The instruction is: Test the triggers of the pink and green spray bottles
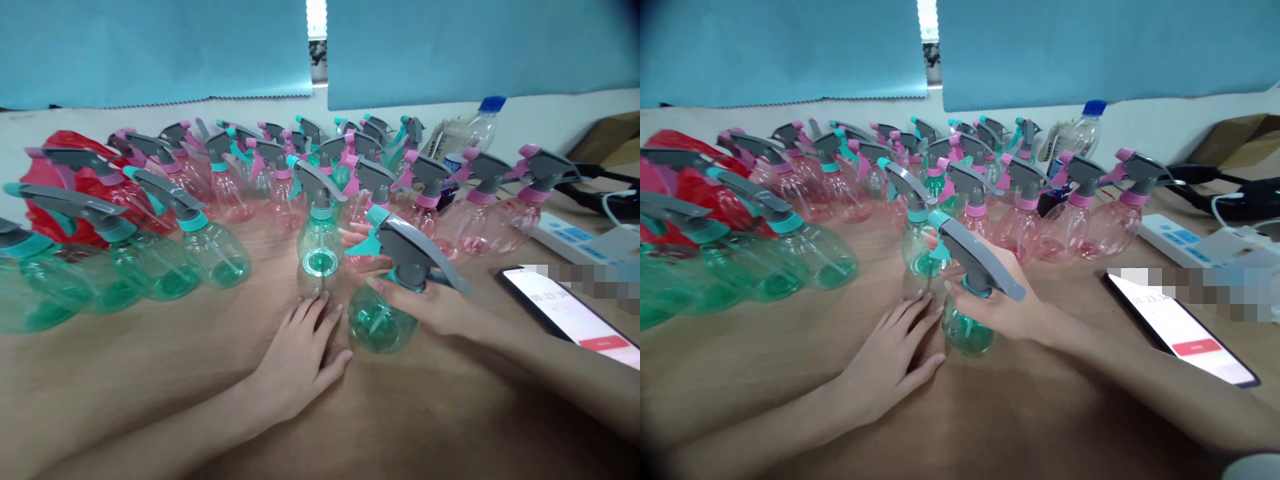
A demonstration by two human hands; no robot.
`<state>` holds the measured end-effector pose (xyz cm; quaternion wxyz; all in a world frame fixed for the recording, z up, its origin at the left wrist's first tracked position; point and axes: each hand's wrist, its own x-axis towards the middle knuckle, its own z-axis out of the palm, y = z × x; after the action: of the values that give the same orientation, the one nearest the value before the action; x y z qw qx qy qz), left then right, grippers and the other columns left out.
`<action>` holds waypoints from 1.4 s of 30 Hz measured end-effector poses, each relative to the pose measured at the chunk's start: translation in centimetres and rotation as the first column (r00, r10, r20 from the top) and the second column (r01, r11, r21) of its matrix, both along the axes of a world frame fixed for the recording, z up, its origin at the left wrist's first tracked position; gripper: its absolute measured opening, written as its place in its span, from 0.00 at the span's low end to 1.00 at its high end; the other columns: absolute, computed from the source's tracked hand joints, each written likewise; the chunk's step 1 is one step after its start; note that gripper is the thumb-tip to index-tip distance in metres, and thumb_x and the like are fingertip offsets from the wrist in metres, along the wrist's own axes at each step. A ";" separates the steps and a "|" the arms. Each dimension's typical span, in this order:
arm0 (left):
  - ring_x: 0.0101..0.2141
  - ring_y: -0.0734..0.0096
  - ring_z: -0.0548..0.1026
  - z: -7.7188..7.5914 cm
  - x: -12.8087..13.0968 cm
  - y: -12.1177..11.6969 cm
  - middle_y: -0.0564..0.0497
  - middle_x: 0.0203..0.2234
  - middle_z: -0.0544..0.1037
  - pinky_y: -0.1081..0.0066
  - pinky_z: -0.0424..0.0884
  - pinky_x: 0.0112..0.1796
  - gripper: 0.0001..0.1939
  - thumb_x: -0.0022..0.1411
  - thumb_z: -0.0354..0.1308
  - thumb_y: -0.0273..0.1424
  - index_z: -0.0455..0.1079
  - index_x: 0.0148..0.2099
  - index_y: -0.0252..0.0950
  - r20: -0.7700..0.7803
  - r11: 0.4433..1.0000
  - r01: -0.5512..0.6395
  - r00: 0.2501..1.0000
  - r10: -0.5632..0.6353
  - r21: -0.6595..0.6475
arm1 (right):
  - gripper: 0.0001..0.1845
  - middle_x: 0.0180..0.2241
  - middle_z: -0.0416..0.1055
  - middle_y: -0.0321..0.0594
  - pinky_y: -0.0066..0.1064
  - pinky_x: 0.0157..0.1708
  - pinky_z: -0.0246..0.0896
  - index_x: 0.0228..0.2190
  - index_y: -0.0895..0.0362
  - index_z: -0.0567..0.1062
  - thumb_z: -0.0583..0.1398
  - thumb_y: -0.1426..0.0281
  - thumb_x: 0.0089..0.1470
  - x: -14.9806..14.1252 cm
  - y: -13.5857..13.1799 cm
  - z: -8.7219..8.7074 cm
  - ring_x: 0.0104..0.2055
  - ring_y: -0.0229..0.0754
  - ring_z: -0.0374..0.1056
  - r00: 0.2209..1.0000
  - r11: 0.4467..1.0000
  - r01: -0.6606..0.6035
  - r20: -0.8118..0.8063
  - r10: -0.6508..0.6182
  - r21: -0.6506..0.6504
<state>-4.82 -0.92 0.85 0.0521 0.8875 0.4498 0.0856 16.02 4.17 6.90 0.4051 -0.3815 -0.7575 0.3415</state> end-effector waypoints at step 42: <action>0.59 0.47 0.60 0.2 0.1 0.0 0.35 0.59 0.63 0.48 0.60 0.55 0.28 0.65 0.53 0.42 0.61 0.62 0.30 -0.017 1.000 -0.011 1.000 0.011 0.001 | 0.18 0.35 0.74 0.34 0.33 0.31 0.72 0.38 0.49 0.71 0.55 0.76 0.44 -0.3 0.1 0.9 0.32 0.42 0.73 0.998 0.998 -0.059 -0.028 0.058 -0.001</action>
<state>-4.74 -0.87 1.00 0.0473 0.8858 0.4549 0.0785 15.68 4.28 7.78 0.4053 -0.3546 -0.7622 0.3592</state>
